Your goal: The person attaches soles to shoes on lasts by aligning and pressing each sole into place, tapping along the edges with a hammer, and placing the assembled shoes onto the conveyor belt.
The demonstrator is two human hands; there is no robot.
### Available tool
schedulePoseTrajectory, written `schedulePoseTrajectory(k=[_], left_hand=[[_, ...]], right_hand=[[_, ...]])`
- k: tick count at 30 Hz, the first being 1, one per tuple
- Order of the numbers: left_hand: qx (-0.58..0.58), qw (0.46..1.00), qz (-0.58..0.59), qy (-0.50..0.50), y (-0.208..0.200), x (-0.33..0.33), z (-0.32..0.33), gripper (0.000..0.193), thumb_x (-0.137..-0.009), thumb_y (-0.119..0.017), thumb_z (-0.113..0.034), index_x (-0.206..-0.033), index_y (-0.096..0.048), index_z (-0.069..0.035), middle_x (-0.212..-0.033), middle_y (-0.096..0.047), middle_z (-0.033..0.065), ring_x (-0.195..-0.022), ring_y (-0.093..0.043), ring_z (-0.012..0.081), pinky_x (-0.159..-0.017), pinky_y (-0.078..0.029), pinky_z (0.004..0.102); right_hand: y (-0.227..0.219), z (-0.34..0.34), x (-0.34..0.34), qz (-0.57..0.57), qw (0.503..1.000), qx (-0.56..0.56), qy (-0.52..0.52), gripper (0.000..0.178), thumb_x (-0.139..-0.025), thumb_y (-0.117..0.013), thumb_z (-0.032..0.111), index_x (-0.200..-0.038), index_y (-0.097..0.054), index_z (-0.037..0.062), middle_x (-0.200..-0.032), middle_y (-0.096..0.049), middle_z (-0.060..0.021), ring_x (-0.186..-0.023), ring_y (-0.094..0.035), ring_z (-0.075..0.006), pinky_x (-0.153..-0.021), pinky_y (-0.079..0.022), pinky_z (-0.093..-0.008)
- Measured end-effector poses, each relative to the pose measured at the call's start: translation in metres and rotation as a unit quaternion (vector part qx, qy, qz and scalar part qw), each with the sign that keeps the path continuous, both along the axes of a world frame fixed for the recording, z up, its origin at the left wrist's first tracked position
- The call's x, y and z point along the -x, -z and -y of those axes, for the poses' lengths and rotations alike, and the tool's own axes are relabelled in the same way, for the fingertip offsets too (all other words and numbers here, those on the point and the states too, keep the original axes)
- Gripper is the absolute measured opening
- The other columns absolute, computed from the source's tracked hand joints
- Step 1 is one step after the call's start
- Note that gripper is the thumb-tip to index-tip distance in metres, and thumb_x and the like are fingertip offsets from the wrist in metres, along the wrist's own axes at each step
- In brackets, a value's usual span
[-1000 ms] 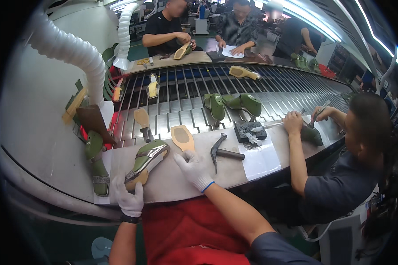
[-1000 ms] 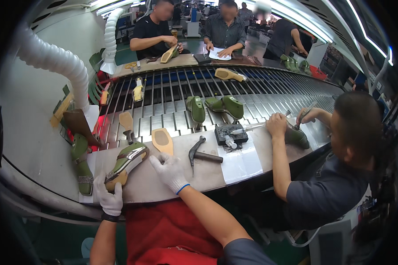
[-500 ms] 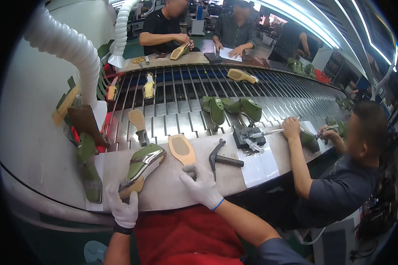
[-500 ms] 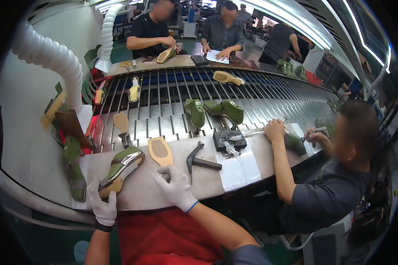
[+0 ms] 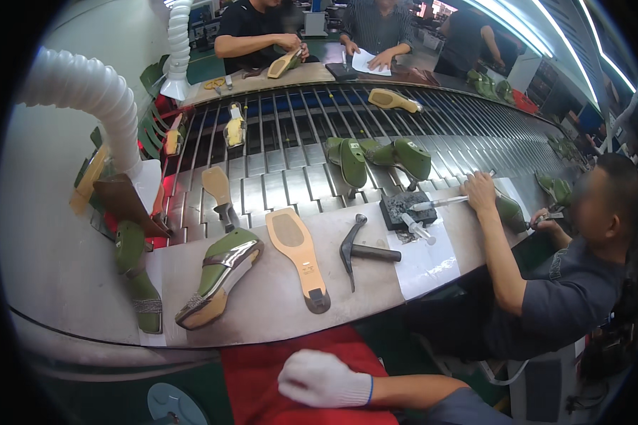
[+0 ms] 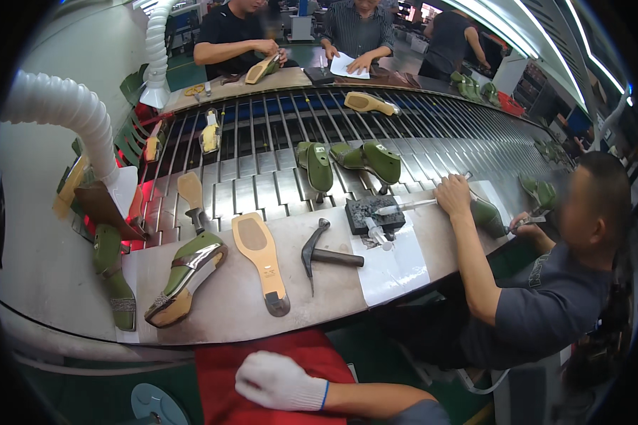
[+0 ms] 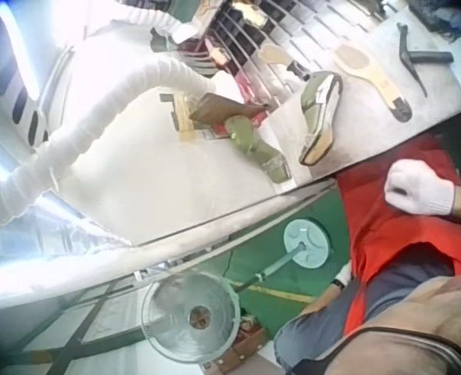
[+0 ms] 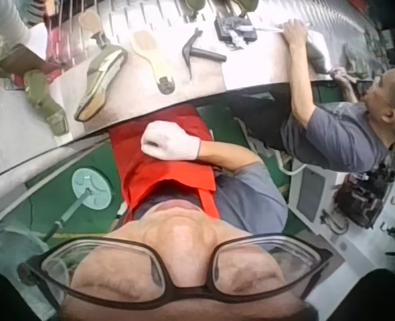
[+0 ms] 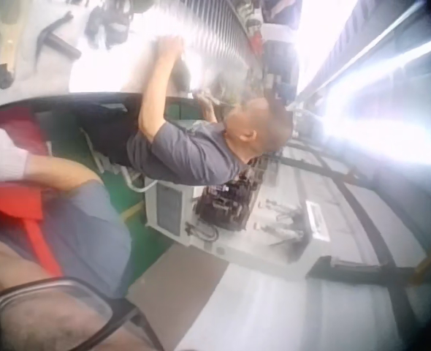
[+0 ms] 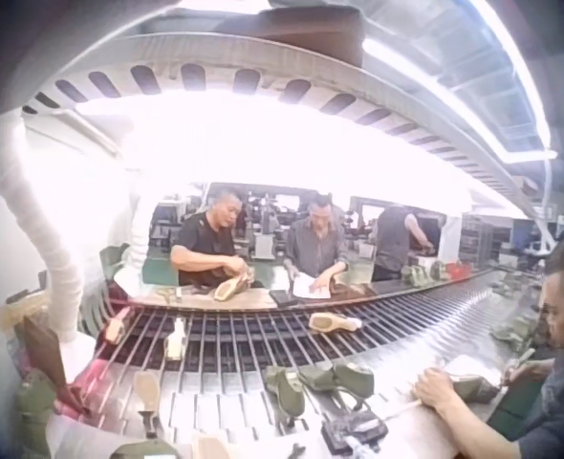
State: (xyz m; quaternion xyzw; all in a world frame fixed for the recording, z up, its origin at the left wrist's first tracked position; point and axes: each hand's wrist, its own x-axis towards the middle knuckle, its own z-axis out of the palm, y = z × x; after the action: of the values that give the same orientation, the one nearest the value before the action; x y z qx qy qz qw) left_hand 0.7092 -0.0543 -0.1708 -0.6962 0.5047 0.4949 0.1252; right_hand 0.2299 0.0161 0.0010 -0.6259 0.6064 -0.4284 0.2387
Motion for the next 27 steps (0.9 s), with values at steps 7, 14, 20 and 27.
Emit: schedulePoseTrajectory(k=[7,14,20,27], left_hand=[[-0.031,0.999,0.0,-0.016,0.016,0.012,0.013,0.058,-0.109,-0.066,-0.045,-0.137,-0.068,0.007,-0.138,-0.073,0.023,-0.125,-0.068,0.0445,-0.115,-0.051,0.0496],[-0.027,1.0,-0.005,-0.015,0.013,0.016,0.02,0.057,-0.11,-0.065,-0.045,-0.136,-0.069,0.006,-0.136,-0.073,0.0224,-0.124,-0.069,0.0438,-0.114,-0.051,0.0493],[-0.034,0.999,0.002,-0.015,0.013,0.015,0.017,0.056,-0.111,-0.064,-0.045,-0.134,-0.07,0.006,-0.134,-0.074,0.022,-0.122,-0.069,0.0432,-0.114,-0.052,0.049],[-0.044,0.999,0.004,-0.023,0.011,0.009,0.006,0.055,-0.111,-0.063,-0.045,-0.133,-0.071,0.005,-0.132,-0.075,0.0214,-0.121,-0.069,0.0426,-0.113,-0.052,0.0486]], right_hand=[[0.042,-0.02,-0.026,0.046,0.899,-0.321,-0.293,0.028,-0.103,-0.069,0.033,-0.106,-0.076,0.006,-0.102,-0.078,-0.0167,-0.096,-0.075,-0.041,-0.083,-0.059,-0.0518],[0.044,-0.018,-0.035,0.073,0.898,-0.29,-0.323,0.033,-0.098,-0.074,0.036,-0.1,-0.077,0.0034,-0.099,-0.079,-0.02,-0.096,-0.076,-0.0425,-0.084,-0.059,-0.052],[0.056,0.012,-0.052,0.03,0.878,-0.29,-0.38,0.037,-0.097,-0.077,0.038,-0.101,-0.081,0.0013,-0.101,-0.08,-0.0223,-0.097,-0.077,-0.0431,-0.084,-0.059,-0.0528],[0.052,0.023,-0.085,0.025,0.862,-0.255,-0.438,0.044,-0.094,-0.078,0.046,-0.095,-0.082,0.0024,-0.093,-0.079,-0.0247,-0.083,-0.074,-0.0447,-0.081,-0.058,-0.0564]])
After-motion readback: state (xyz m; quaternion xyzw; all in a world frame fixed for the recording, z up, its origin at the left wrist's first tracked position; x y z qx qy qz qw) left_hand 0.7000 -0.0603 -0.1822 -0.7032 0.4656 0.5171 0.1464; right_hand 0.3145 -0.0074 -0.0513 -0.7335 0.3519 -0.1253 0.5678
